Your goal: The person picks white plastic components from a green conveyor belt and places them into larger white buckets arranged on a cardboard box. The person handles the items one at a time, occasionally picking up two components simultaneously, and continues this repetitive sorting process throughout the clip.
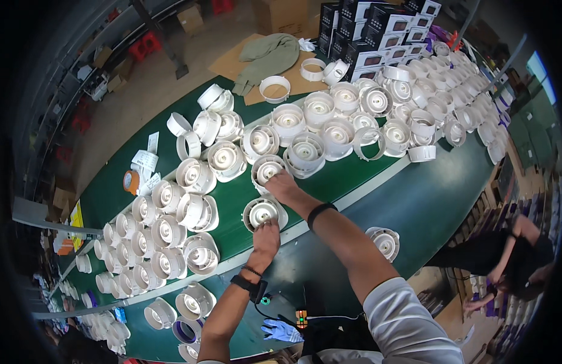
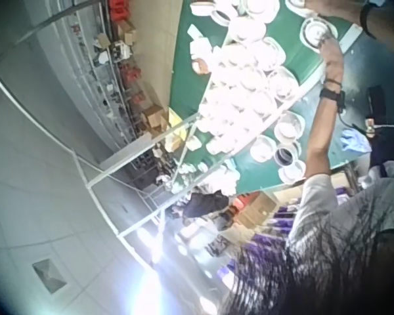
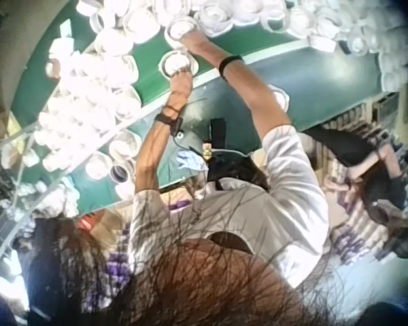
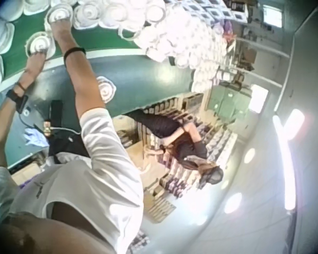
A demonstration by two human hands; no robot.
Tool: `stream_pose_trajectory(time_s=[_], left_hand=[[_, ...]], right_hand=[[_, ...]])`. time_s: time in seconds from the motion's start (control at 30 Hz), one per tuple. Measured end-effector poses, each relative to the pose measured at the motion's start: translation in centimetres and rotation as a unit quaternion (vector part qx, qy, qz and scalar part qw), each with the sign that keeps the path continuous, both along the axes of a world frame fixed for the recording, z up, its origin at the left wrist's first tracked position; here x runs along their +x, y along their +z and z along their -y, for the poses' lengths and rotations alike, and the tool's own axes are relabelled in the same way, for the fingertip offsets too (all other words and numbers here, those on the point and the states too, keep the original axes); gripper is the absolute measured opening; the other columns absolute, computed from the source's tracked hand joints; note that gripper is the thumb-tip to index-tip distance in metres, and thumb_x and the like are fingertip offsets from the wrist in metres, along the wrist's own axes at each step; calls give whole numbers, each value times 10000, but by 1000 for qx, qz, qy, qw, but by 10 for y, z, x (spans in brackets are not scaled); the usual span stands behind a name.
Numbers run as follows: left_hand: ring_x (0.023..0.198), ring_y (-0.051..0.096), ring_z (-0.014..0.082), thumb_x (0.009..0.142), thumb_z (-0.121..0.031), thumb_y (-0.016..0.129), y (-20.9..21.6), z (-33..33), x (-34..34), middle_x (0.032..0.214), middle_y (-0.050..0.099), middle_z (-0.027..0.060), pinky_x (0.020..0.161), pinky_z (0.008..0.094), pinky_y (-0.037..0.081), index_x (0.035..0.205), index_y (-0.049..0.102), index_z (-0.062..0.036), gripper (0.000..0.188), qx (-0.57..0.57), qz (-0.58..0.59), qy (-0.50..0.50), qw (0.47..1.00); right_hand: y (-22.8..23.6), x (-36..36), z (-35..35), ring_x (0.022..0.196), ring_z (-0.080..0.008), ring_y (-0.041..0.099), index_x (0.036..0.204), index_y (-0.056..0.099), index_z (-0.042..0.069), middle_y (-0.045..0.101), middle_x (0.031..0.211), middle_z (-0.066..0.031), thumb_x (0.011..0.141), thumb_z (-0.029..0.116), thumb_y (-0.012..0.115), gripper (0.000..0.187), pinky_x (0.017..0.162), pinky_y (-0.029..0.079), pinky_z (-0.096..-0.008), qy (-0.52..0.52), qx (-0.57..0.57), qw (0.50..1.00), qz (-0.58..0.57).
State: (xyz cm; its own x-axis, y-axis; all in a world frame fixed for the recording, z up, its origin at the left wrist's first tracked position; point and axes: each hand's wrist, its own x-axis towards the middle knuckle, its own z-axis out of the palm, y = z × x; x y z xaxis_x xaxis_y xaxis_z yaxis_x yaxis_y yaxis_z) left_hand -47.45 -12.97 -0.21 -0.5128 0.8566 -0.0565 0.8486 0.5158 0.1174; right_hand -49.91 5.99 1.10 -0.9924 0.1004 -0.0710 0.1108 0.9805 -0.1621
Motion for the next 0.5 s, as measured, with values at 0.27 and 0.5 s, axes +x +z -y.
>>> stream_pose_trajectory(time_s=[0.27, 0.5], left_hand=[[833, 665, 317, 816, -48, 522, 4, -13, 10, 929, 660, 158, 761, 390, 538, 997, 580, -13, 194, 7, 28, -4, 1000], [945, 622, 394, 785, -73, 608, 52, 18, -1, 1033, 635, 246, 862, 447, 488, 1125, 559, 67, 371, 25, 142, 61, 988]], right_hand=[[-31, 8, -7, 757, -209, 670, 728, 675, 168, 682, 742, -57, 714, 146, 607, 73, 818, 441, -400, 14, 42, 982, -182], [30, -6, 9, 737, -196, 668, 673, 675, 166, 678, 716, -46, 721, 137, 599, 95, 811, 435, -400, -3, 37, 992, -117]])
